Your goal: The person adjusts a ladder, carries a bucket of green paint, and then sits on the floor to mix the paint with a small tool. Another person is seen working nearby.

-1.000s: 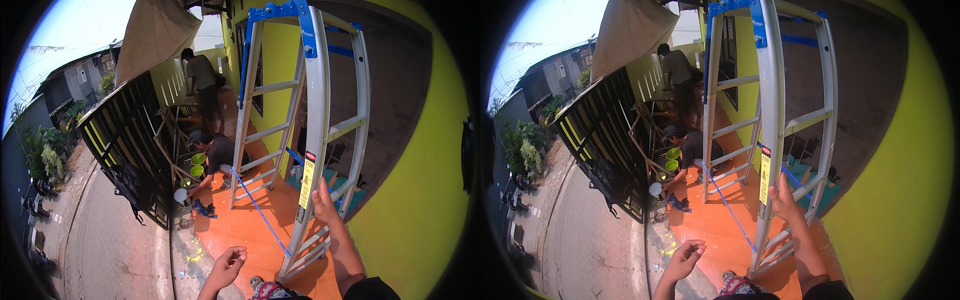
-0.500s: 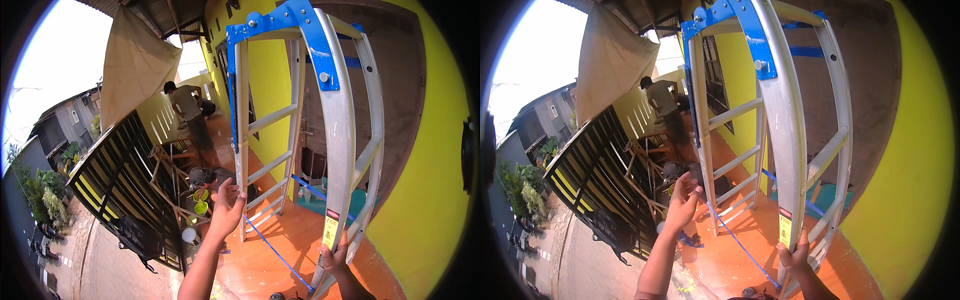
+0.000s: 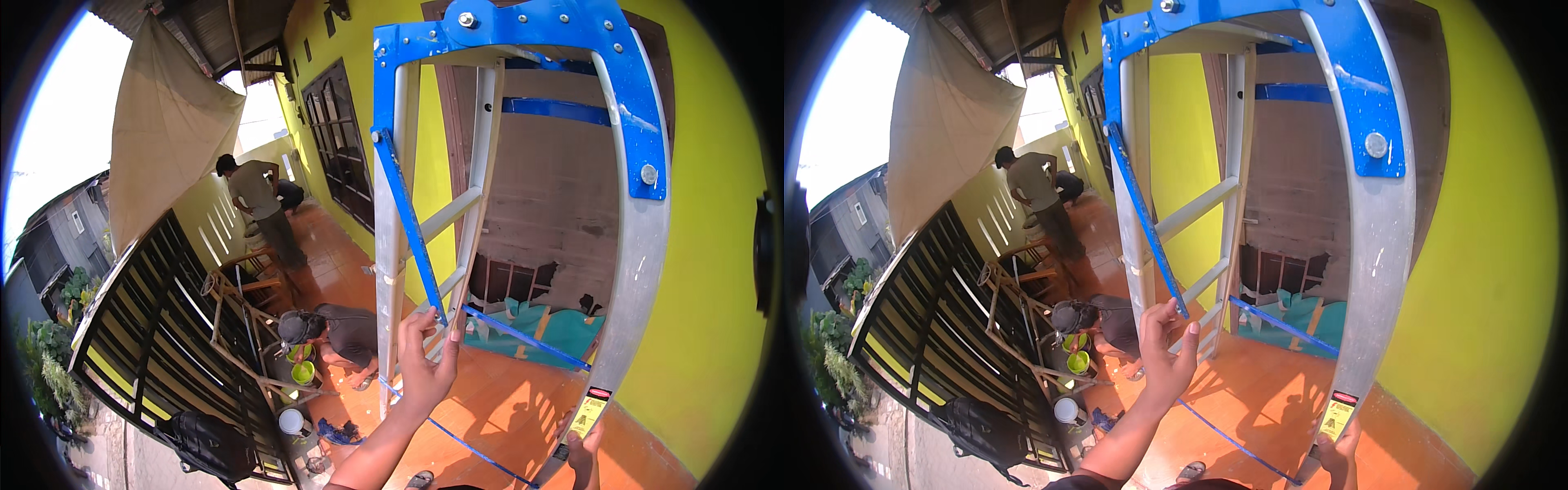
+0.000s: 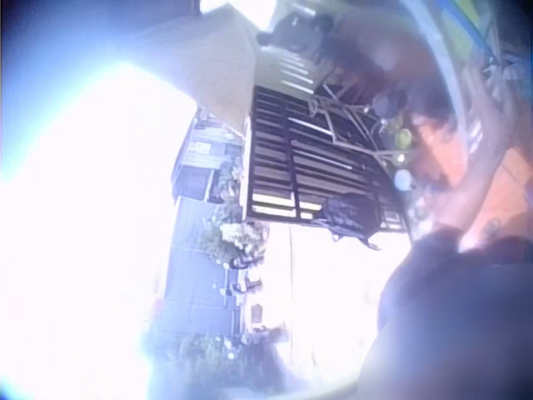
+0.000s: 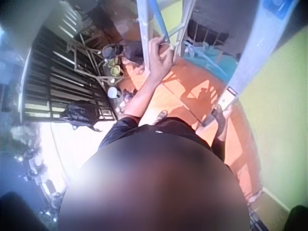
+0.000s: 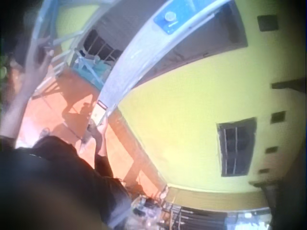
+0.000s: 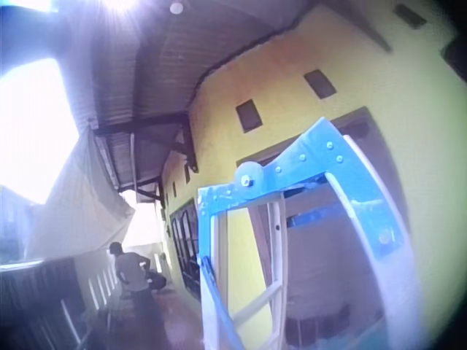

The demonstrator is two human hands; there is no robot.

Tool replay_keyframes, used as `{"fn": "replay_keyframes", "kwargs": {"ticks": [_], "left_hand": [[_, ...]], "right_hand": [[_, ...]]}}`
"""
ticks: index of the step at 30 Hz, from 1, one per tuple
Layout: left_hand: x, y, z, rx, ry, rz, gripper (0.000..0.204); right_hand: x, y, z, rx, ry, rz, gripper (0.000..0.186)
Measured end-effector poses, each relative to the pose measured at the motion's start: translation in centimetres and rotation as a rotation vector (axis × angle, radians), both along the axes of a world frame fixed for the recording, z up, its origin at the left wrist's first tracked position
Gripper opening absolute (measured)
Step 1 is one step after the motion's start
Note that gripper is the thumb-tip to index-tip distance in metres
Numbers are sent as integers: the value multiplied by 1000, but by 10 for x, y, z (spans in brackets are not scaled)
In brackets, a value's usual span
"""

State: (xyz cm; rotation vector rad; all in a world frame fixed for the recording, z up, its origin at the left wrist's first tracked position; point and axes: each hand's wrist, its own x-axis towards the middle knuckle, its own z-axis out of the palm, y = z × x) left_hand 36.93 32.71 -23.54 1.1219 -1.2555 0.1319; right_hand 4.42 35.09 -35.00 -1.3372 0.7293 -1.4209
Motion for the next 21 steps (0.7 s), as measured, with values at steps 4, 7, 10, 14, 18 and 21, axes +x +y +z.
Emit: {"fn": "replay_keyframes", "kwargs": {"ticks": [4, 7, 10, 14, 18, 21], "left_hand": [[-20, 15, 21, 10, 98, -555, 41], [-25, 19, 40, 109, 440, -1080, 47], [-16, 4, 58, 249, 643, -1333, 37], [-11, -10, 76, 380, 493, -1493, 28], [-13, -20, 102, 353, 373, -1445, 20], [-20, -24, 128, 337, 247, -1529, 21]], "right_hand": [[5, 5, 2, -50, 91, -178, 69], [14, 11, 6, -95, 156, -343, 70], [31, 20, 16, -164, 239, -601, 71], [64, 36, 52, -372, 461, -1082, 50], [106, 51, 117, -723, 410, -1143, 37], [128, 38, 176, -838, 515, -867, 53]]}}
